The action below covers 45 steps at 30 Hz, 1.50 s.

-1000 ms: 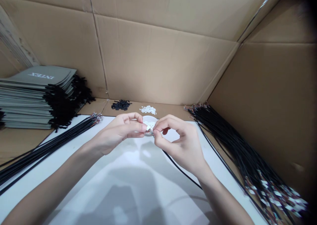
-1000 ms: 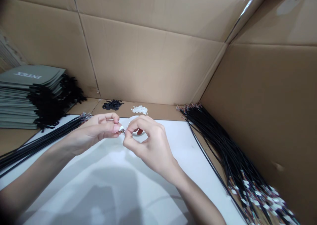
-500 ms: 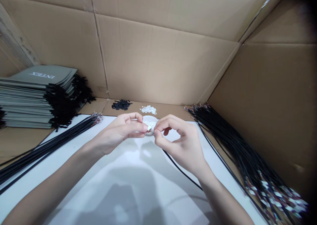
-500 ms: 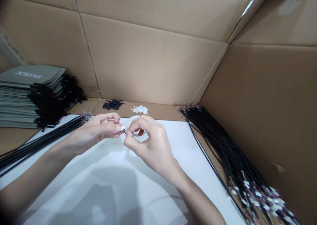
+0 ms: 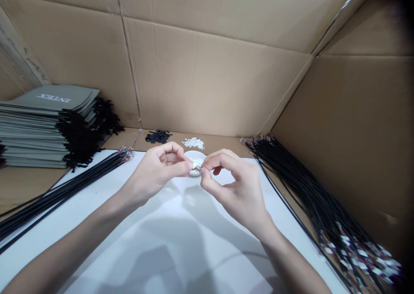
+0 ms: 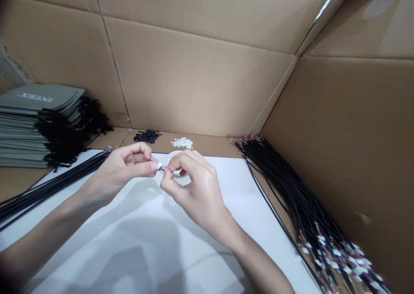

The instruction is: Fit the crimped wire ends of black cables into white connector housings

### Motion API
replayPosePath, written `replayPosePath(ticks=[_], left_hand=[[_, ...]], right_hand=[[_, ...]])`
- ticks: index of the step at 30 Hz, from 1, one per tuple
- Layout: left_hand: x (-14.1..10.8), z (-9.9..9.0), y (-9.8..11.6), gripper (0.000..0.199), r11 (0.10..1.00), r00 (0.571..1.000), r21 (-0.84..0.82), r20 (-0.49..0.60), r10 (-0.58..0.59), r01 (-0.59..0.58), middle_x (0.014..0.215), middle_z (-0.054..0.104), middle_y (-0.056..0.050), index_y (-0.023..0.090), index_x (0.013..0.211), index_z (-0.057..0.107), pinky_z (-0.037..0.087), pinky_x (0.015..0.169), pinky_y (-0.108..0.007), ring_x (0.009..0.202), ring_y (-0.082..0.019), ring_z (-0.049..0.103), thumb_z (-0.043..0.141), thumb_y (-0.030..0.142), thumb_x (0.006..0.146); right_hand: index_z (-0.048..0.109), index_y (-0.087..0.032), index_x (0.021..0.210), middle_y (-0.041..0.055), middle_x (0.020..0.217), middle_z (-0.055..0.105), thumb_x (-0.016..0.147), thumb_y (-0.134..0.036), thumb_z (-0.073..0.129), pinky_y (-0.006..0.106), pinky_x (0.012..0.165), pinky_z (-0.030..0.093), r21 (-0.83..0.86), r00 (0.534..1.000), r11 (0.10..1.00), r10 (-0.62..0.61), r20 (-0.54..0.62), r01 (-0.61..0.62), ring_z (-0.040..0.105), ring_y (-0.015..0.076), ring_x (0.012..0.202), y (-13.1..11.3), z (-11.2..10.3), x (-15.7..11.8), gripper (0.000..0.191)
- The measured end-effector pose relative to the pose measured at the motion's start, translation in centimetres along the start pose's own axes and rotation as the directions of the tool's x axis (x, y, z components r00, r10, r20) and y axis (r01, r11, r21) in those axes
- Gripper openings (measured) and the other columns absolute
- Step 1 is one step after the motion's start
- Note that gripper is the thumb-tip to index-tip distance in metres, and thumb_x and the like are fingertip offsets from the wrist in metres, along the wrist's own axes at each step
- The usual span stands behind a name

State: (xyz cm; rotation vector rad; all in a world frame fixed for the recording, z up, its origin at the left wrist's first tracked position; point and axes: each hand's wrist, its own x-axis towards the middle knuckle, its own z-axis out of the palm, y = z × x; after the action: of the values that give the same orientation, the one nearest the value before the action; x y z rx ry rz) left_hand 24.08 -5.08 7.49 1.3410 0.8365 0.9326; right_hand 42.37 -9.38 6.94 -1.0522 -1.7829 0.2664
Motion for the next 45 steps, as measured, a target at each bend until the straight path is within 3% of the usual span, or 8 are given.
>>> replayPosePath(ticks=[6, 15, 19, 24, 30, 34, 39, 45], left_hand=[[0.3, -0.2, -0.7, 0.029, 0.997, 0.997, -0.074, 0.073, -0.016, 0.022, 0.075, 0.063, 0.006, 0.019, 0.079, 0.053, 0.048, 0.072, -0.019, 0.073, -0.007, 0.059, 0.08, 0.028, 0.079], [0.5, 0.2, -1.1, 0.03, 0.996, 0.999, -0.091, 0.036, -0.013, 0.016, 0.074, 0.065, 0.005, 0.019, 0.077, 0.052, 0.051, 0.073, -0.017, 0.072, -0.007, 0.059, 0.081, 0.027, 0.079], [0.1, 0.3, -0.6, 0.019, 0.998, 0.998, -0.003, 0.0, 0.057, -0.057, 0.075, 0.066, 0.005, 0.019, 0.08, 0.062, 0.05, 0.069, -0.016, 0.072, -0.007, 0.061, 0.08, 0.025, 0.079], [-0.5, 0.4, 0.1, 0.006, 0.955, 0.971, 0.192, -0.04, 0.237, -0.225, 0.072, 0.069, 0.004, 0.019, 0.074, 0.072, 0.048, 0.062, -0.014, 0.066, -0.007, 0.061, 0.076, 0.018, 0.078], [-0.8, 0.4, 0.3, 0.007, 0.935, 0.958, 0.235, -0.038, 0.283, -0.267, 0.069, 0.072, 0.005, 0.021, 0.072, 0.075, 0.049, 0.058, -0.012, 0.064, -0.007, 0.063, 0.076, 0.016, 0.076], [-0.5, -0.2, 0.4, 0.006, 0.934, 0.956, 0.211, 0.012, 0.294, -0.29, 0.076, 0.075, 0.005, 0.023, 0.076, 0.076, 0.052, 0.062, -0.011, 0.071, -0.008, 0.068, 0.076, 0.018, 0.08], [-0.1, -1.4, 0.8, 0.008, 0.934, 0.951, 0.187, 0.108, 0.288, -0.304, 0.091, 0.079, 0.003, 0.028, 0.092, 0.08, 0.057, 0.071, -0.013, 0.083, -0.011, 0.073, 0.075, 0.026, 0.086], [0.1, -1.0, 0.7, 0.006, 0.896, 0.932, 0.264, 0.039, 0.36, -0.357, 0.088, 0.078, 0.003, 0.025, 0.085, 0.079, 0.058, 0.071, -0.012, 0.084, -0.012, 0.074, 0.08, 0.022, 0.08]], right_hand=[[0.057, -0.02, 0.075, -0.0007, 0.075, 0.066, 0.081, -0.007, 0.063, 0.03, 0.065, 0.046, -0.079, 0.996, 0.993, -0.086, -0.036, 0.083, 0.057, 0.0149, 0.071, 0.1, 0.1, -0.1, 0.015], [0.057, -0.019, 0.077, 0.0, 0.078, 0.066, 0.084, -0.006, 0.063, 0.027, 0.069, 0.047, -0.099, 0.981, 0.981, -0.174, -0.081, 0.166, 0.059, 0.0135, 0.075, 0.5, 0.6, -0.1, 0.015], [0.056, -0.019, 0.08, 0.0011, 0.081, 0.065, 0.086, -0.006, 0.061, 0.028, 0.072, 0.048, -0.058, 0.982, 0.981, -0.184, -0.027, 0.183, 0.059, 0.0138, 0.078, 0.6, 0.4, 0.0, 0.015], [0.057, -0.018, 0.084, 0.0017, 0.084, 0.064, 0.089, -0.007, 0.061, 0.028, 0.073, 0.048, -0.013, 0.979, 0.979, -0.203, 0.014, 0.203, 0.058, 0.0137, 0.079, 0.7, 0.2, 0.0, 0.013], [0.057, -0.019, 0.085, 0.0016, 0.085, 0.063, 0.089, -0.006, 0.06, 0.028, 0.073, 0.047, 0.036, 0.974, 0.973, -0.228, 0.011, 0.227, 0.056, 0.0134, 0.08, 0.7, 0.4, -0.2, 0.014], [0.06, -0.019, 0.083, 0.0007, 0.085, 0.064, 0.09, -0.011, 0.062, 0.028, 0.074, 0.047, 0.243, 0.995, 0.966, -0.096, 0.01, 0.09, 0.059, 0.0132, 0.081, 1.0, 0.6, 0.1, 0.011], [0.065, -0.019, 0.078, 0.0003, 0.078, 0.063, 0.091, -0.024, 0.066, 0.027, 0.066, 0.045, 0.544, 0.974, 0.81, 0.214, 0.074, -0.219, 0.056, 0.012, 0.071, 1.7, 0.6, 0.7, 0.014], [0.067, -0.018, 0.077, 0.0002, 0.072, 0.059, 0.091, -0.03, 0.067, 0.028, 0.066, 0.041, 0.621, 0.928, 0.69, 0.291, 0.234, -0.373, 0.051, 0.012, 0.068, 2.1, 0.8, 1.1, 0.019]])
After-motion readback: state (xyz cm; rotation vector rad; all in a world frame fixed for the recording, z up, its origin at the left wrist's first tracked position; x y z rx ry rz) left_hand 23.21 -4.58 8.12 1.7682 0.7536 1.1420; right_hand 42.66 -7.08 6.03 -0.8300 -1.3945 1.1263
